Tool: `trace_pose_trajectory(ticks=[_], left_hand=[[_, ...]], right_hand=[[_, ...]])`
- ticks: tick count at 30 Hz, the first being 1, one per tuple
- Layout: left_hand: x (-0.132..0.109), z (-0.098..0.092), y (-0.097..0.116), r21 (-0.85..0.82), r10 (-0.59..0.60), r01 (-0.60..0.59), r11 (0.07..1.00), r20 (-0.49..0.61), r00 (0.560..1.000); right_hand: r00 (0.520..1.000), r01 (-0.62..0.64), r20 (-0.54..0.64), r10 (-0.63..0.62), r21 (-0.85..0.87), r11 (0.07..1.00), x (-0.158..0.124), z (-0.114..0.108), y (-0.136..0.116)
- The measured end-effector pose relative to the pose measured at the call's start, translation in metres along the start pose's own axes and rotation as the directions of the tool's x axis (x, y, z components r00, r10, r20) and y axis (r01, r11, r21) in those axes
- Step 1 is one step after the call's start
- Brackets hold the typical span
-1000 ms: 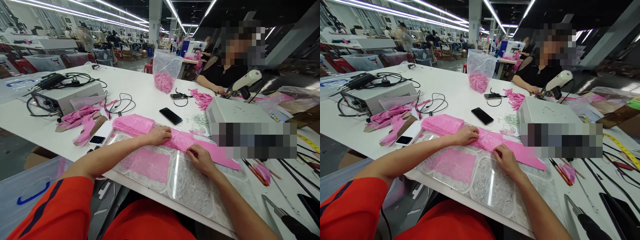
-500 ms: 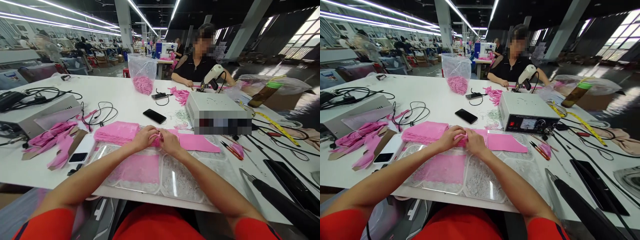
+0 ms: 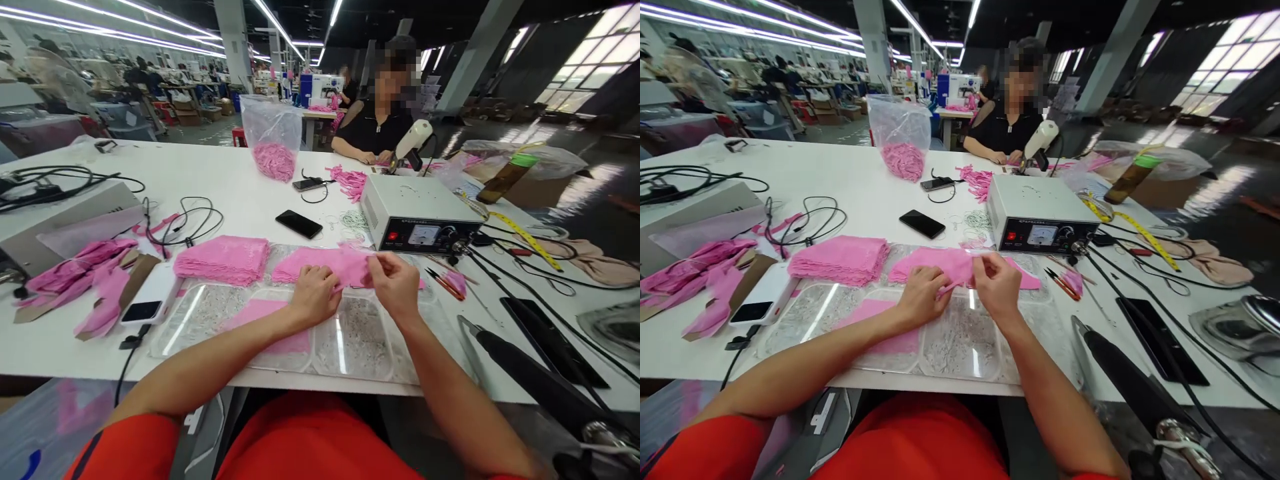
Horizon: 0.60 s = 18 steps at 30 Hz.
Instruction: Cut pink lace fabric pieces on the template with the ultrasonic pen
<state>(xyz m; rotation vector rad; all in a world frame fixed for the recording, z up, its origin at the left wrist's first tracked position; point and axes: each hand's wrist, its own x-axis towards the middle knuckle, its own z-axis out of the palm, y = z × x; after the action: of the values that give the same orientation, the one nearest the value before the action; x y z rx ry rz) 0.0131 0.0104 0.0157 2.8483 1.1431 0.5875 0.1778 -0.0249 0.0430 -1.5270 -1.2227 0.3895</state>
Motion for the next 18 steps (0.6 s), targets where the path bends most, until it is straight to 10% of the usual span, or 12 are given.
trace_pose_trajectory(ticks=[9, 18], left_hand=[[-0.036, 0.003, 0.01, -0.049, 0.52, -0.518, 0.854, 0.121, 0.846], [-0.034, 0.006, 0.012, -0.219, 0.56, -0.522, 0.824, 0.184, 0.808]], right_hand=[[0.967, -0.234, 0.0, 0.255, -0.399, 0.887, -0.094, -0.109, 0.068], [0.987, 0.125, 0.162, -0.023, -0.657, 0.744, -0.081, -0.081, 0.062]])
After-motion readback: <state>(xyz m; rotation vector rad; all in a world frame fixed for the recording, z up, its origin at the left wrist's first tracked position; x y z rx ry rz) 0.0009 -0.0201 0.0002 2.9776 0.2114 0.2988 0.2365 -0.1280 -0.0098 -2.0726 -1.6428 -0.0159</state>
